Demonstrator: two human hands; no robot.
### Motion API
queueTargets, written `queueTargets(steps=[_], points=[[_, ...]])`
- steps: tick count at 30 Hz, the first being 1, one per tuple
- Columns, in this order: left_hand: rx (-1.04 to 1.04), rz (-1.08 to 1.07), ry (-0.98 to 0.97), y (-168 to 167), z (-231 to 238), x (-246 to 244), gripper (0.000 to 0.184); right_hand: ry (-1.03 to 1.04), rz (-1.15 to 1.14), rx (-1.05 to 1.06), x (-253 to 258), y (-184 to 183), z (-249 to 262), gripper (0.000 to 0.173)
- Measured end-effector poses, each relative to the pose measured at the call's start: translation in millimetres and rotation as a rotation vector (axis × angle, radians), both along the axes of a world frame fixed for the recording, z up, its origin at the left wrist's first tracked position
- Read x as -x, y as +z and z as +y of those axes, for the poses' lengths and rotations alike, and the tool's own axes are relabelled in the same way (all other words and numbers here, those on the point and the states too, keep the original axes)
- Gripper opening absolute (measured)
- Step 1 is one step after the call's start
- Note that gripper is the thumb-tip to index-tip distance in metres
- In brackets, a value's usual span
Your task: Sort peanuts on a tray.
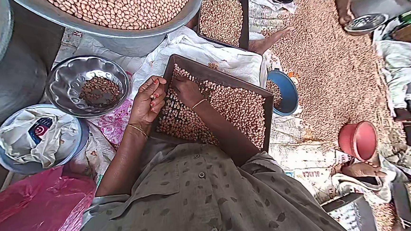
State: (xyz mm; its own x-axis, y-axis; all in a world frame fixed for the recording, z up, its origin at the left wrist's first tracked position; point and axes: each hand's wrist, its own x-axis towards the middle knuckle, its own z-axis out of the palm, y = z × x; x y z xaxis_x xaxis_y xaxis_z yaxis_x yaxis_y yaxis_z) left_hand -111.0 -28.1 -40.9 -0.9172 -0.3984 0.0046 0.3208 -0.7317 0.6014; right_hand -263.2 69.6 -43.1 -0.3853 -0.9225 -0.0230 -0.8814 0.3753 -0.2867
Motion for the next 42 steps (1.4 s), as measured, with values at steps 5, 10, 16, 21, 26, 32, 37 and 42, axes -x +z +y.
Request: queueTargets(steps=[5,10,16,21,26,32,37,42], points=[[0.011,0.013,-0.018,-1.5,0.3,2.0,0.031,0.053,0.106,-0.047,-13.4,-0.7,7.8,0.031],[0.057,-0.094,0.001,1.9,4.5,2.6,0.050,-0.041,-0.040,0.425,2.6,-11.7,18.8,0.018],[0.160,-0.173,-0.038,4.1,7.9,8.1,0.060,0.055,-0.563,0.626,20.9,60.6,23.6,0.027],[0.029,-0.043,-0.040,0.0,3.1,-0.1,0.042,-0.175,0.056,0.144,56.3,20.9,8.4,0.025],[-0.017,0.019,-0.059,-3.4,0.5,1.9,0.042,-0.237,0.223,-0.071,38.5,2.5,-1.4,0.028],[-0.024,0.022,-0.055,-2.4,1.1,1.2,0.041,-0.289,0.133,-0.173,32.8,15.5,-0.8,0.038],[-0.017,0.018,-0.044,-2.7,0.5,1.3,0.042,-0.210,0.147,0.000,43.2,-2.6,6.2,0.031],[-0.020,0.013,-0.042,-2.1,1.0,1.5,0.042,-0.098,0.114,0.060,52.9,-7.3,10.6,0.025]])
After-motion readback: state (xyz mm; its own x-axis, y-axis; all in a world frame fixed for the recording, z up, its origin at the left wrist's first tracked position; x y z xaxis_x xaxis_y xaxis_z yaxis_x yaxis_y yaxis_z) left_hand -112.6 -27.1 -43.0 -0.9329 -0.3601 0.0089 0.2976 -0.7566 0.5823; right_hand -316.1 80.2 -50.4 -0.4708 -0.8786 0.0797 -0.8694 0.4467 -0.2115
